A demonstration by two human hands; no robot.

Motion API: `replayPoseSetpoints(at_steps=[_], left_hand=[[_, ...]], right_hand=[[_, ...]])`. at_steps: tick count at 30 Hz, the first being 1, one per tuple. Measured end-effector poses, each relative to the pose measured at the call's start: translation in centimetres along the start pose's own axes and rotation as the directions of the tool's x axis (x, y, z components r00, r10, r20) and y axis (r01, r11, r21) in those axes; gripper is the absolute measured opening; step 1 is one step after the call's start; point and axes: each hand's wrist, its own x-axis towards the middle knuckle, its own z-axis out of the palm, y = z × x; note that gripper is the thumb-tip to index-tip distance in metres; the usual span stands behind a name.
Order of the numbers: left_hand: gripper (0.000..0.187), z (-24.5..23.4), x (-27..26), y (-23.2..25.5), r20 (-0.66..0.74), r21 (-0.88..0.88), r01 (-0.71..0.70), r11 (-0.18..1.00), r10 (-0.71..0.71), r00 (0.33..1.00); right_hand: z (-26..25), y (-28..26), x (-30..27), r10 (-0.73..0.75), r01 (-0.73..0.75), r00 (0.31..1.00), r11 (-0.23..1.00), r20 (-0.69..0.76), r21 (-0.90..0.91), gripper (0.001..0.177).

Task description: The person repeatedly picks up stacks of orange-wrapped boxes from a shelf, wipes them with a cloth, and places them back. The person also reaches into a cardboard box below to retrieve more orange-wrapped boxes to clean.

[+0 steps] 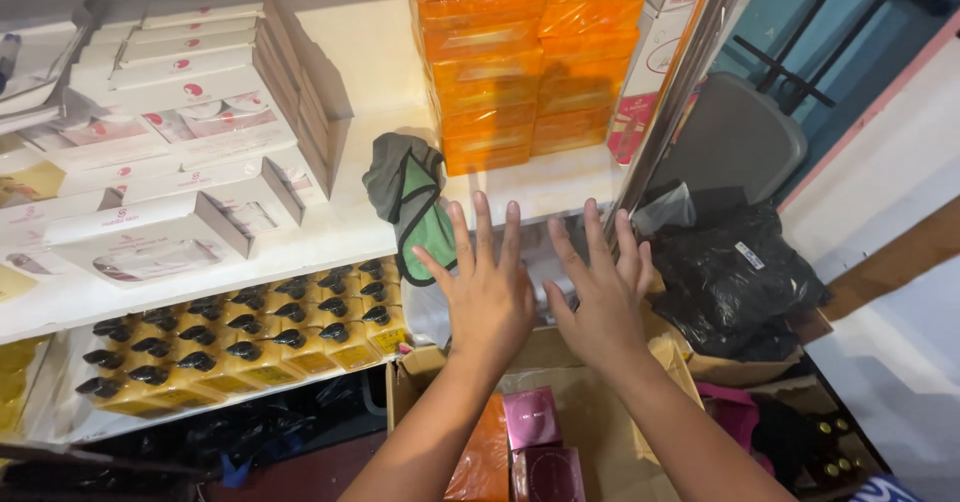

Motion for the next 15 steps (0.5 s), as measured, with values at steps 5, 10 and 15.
replayPoseSetpoints(at_steps=[5,10,15], left_hand=[[0.083,-3.2,-2.3,-1.5,0.063,0.008,-0.026,1.0,0.025,0.998],[0.083,-5.1,-5.7,-3.3,0.068,0.045,-0.089,0.995,0.086,0.994],[0.086,-8.0,-8.7,-3.4,0.174,0.009,-0.06,0.998,0.057,0.983]], right_hand=[[0.0,-3.7,-2.9,0.012,-0.012,0.999,1.0,-0.037,-0.016,0.074],[0.5,-6.9,-6.3,0.006,-0.006,0.998,1.0,-0.068,0.0,0.074],[0.2,-8.8,-9.1,-0.014,0.015,1.0,0.997,-0.006,0.075,0.079]])
